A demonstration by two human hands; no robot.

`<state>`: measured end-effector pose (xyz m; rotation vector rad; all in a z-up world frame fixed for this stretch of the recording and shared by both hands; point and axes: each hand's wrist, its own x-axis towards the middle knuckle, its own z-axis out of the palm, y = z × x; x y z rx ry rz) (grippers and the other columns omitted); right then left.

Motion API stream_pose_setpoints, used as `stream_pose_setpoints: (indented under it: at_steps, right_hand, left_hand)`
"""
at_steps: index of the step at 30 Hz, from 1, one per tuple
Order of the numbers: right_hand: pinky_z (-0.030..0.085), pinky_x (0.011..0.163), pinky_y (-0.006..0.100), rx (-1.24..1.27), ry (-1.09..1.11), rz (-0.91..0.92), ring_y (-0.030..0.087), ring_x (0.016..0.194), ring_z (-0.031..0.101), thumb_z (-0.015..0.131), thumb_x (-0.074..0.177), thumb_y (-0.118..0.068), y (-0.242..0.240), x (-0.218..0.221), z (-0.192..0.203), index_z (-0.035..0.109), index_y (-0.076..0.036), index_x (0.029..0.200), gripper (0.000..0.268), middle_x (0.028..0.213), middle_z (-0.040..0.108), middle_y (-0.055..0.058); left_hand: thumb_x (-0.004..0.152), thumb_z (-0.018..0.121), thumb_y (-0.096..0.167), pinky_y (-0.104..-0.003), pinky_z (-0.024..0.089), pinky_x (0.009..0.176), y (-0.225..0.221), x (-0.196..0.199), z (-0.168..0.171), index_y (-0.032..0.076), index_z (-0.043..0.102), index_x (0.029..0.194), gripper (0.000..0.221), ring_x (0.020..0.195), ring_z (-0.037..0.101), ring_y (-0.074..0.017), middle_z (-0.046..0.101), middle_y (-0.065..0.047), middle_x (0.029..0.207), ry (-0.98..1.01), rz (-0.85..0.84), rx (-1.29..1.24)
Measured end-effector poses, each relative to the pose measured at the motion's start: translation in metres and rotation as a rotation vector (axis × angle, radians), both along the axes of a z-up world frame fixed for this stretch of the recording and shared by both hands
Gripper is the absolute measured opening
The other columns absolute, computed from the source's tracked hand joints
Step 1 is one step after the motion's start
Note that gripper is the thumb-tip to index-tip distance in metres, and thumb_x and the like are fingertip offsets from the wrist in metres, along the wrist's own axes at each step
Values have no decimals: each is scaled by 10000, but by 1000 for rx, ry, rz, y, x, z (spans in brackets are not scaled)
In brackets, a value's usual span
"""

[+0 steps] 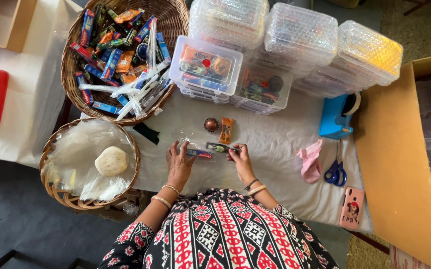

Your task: The person sits at a table and wraps small toy-like items in clear plastic film, places the wrapped items into small plastic storage boxes, and packs the filled boxes into a larger cardboard box. They repeatedly take items from a wicker basket, wrap them one at a time, and stack the containers.

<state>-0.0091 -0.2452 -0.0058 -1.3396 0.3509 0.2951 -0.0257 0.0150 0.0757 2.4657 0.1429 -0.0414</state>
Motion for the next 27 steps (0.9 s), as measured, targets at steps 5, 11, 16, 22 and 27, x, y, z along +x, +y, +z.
stream_pose_setpoints:
  at_steps: [5,11,16,22,27]
  right_hand:
    - [561,794,284,94,48,56,126,865,643,650,990,-98,31,10,-1,524,-58,1155,212,951,639,42]
    - [498,851,252,-150,-83,142,92,924,569,663,1002,-71,57,13,11,692,-30,1183,187,1033,593,-7]
    - [510,889,258,-358,-178,185,104,980,611,640,983,-36,64,17,28,684,-71,1256,279,1140,641,3]
    - [570,871,297,-396,-123,390,143,987,682,686,925,15,71,27,56,672,-117,1306,403,1212,676,45]
    - [536,934,371,-663,-436,550,267,1026,652,666,932,-19,71,36,61,690,-141,1295,384,1099,623,103]
  left_hand:
    - [779,829,161,-533,346,1092,-1,6,-1,164,490,1419,724,1306,401,-426,397,-194,1470,35,18,-10]
    - [761,848,173,-533,343,1103,4,9,-12,179,473,1432,769,1325,398,-423,397,-190,1487,55,22,-36]
    - [741,865,191,-531,343,1106,8,9,-20,186,463,1437,804,1335,403,-422,399,-194,1493,31,28,-58]
    - [709,895,215,-522,344,1108,12,11,-26,195,443,1456,873,1328,409,-424,399,-201,1488,20,13,-71]
    - [697,902,198,-511,352,1126,15,10,-32,197,437,1464,897,1351,378,-433,372,-203,1509,14,-3,-98]
